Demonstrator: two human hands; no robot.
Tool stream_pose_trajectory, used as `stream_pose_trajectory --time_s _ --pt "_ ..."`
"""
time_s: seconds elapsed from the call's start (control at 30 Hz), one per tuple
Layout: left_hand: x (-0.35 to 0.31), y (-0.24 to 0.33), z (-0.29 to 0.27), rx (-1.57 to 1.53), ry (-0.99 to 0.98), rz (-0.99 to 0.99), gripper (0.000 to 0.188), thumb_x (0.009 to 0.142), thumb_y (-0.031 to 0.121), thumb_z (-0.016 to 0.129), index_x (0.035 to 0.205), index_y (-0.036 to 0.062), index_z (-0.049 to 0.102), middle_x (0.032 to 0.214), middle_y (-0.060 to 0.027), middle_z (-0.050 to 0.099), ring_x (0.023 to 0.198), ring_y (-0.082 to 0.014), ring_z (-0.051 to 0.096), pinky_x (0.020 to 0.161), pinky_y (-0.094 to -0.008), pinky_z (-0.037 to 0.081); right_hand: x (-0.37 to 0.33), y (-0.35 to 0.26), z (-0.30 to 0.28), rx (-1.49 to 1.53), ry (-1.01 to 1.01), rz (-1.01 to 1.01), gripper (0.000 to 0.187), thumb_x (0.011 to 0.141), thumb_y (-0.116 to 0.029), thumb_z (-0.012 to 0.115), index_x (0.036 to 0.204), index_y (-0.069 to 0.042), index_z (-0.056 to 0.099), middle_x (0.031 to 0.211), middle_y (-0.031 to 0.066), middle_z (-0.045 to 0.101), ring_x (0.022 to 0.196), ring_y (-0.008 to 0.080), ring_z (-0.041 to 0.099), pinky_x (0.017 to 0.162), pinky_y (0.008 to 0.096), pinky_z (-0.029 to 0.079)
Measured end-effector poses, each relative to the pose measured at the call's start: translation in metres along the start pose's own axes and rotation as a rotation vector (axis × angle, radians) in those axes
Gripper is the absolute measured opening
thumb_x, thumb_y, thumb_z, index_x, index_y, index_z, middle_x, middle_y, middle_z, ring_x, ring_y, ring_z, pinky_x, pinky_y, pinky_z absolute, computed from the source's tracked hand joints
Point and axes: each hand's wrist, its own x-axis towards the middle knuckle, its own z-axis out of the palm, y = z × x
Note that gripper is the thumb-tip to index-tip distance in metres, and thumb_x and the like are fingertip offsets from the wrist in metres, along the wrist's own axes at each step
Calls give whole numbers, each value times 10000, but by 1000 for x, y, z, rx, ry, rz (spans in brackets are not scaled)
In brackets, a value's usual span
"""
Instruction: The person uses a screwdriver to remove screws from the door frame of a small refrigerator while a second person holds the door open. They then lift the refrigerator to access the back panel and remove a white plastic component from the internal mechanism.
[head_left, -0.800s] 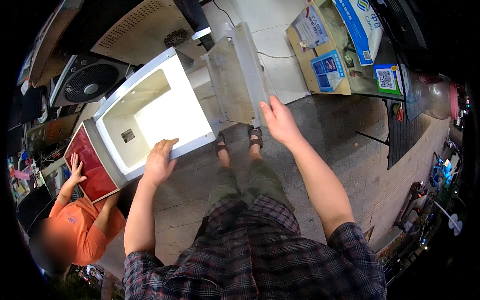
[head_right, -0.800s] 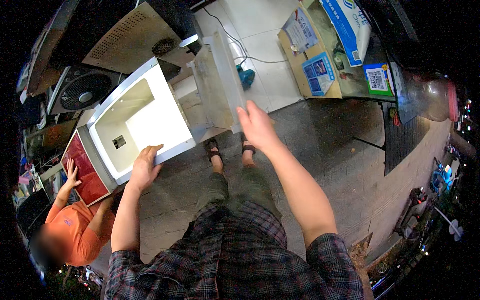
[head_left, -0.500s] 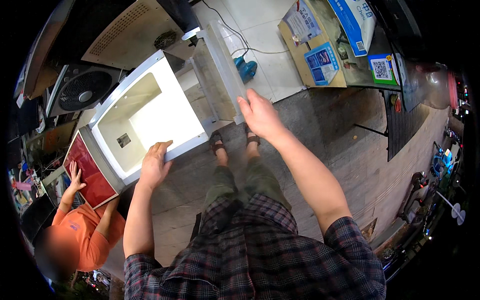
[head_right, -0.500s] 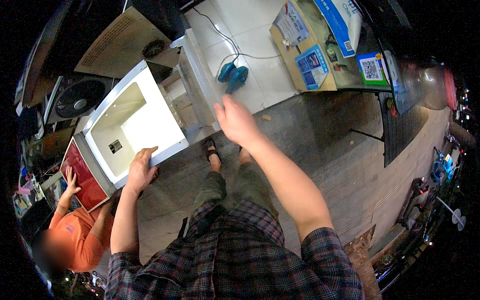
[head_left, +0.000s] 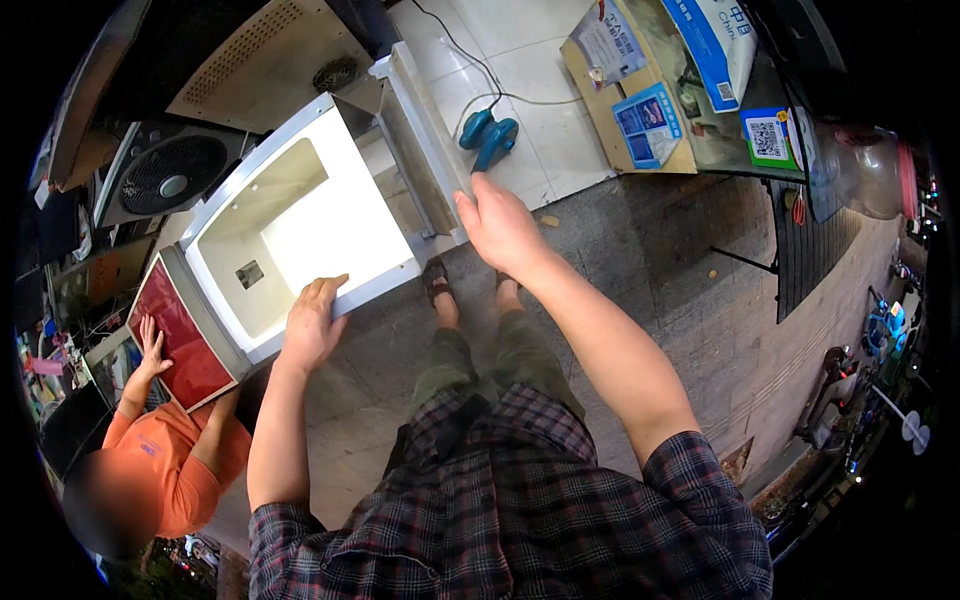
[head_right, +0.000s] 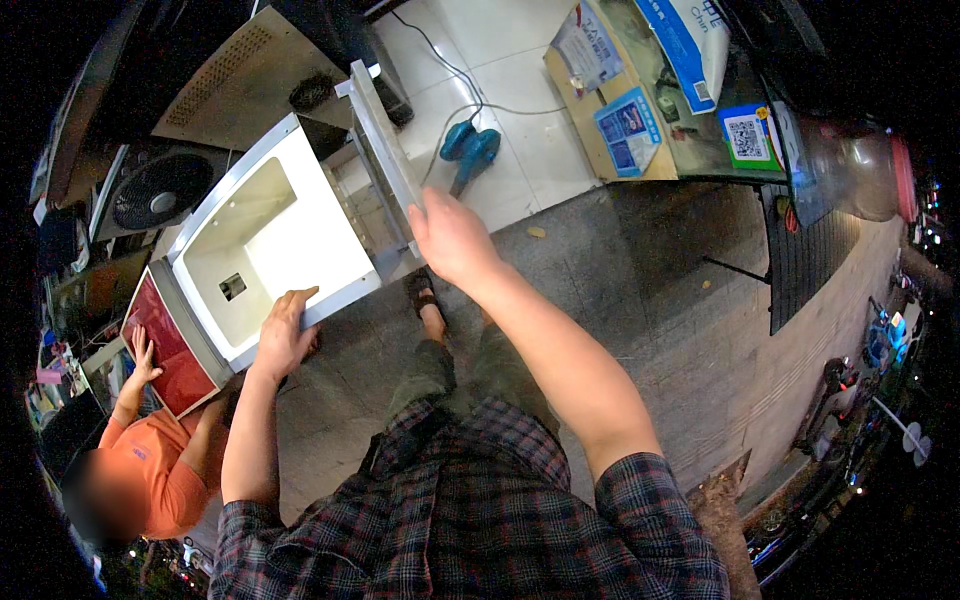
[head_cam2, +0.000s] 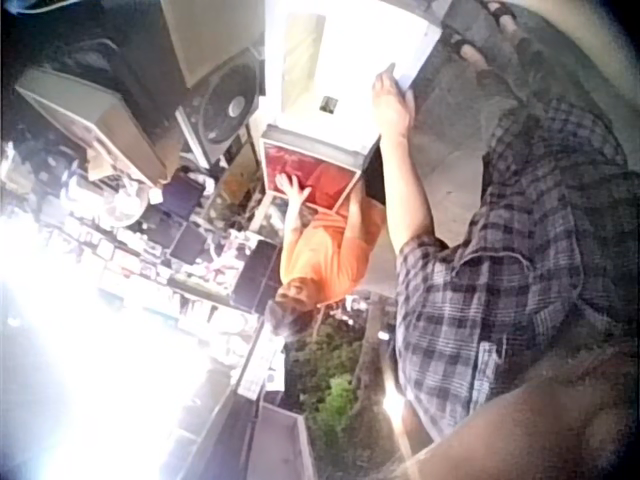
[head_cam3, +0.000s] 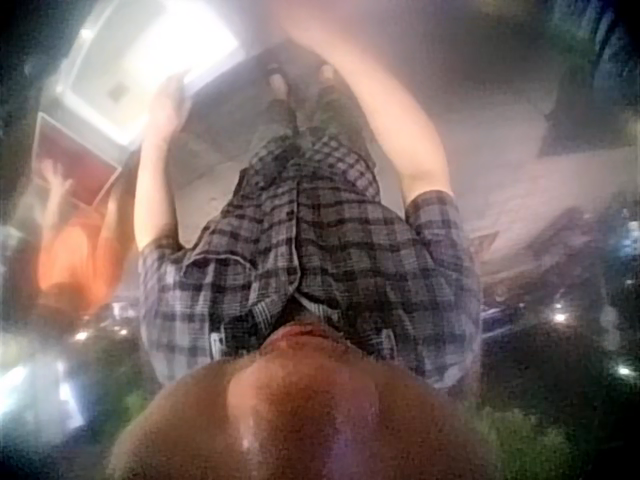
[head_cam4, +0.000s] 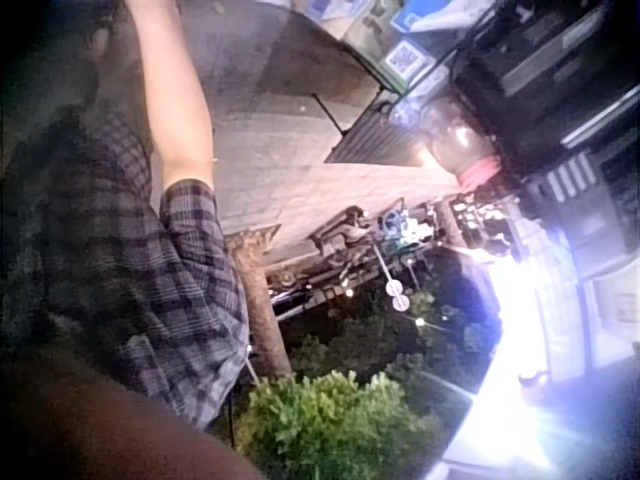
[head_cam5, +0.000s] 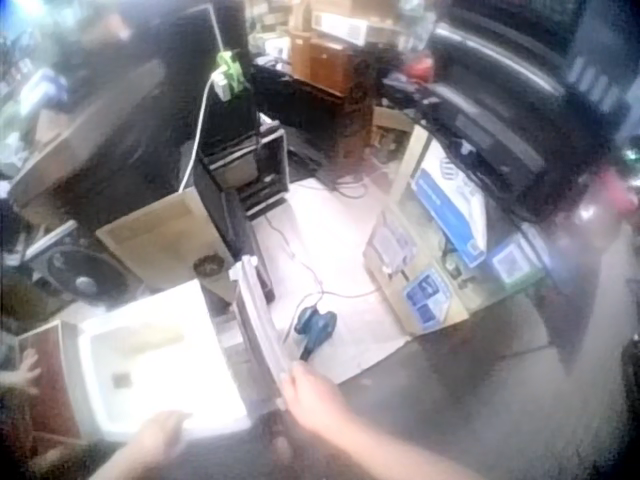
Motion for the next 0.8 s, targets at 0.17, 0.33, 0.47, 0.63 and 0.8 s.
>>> stream_pose_trajectory --time_s 0.17,0.33,0.47,0.63,0.8 --pt "2 -3 3 7 -4 -6 596 853 36 785 1417 89 598 1312 -171 652 1262 -384 615 1085 -461 514 1 -6 2 -30 -64 3 359 1095 -322 539 1090 33 592 1036 298 693 1009 518 657 889 592 512" --pt "2 -3 2 -3 1 13 600 865 44 785 1430 84 589 1283 -178 647 1240 -387 616 1075 -468 512 2 -7 -1 48 -84 -39 468 1123 -407 493 1103 51 585 995 326 675 1011 537 635 861 576 489" --pt "1 -3 3 27 -9 -8 600 872 46 781 1438 87 586 1293 -175 644 1248 -382 614 1081 -465 510 3 -6 -5 132 -124 -73 510 1144 -432 429 1129 50 598 1025 328 681 1045 536 636 883 567 494" --pt "1 -4 3 12 -18 -12 597 878 53 779 1441 90 586 1312 -170 644 1263 -373 614 1097 -462 509 1 -7 -6 108 -124 -49 543 1153 -459 396 1222 29 624 1059 314 707 1069 529 652 927 550 509" --pt "1 -5 3 11 -29 -26 604 873 50 779 1444 95 587 1317 -171 644 1269 -371 613 1098 -464 508 2 -7 6 106 -164 -36 555 1152 -477 406 1259 19 629 1075 302 716 1066 508 669 918 536 523"
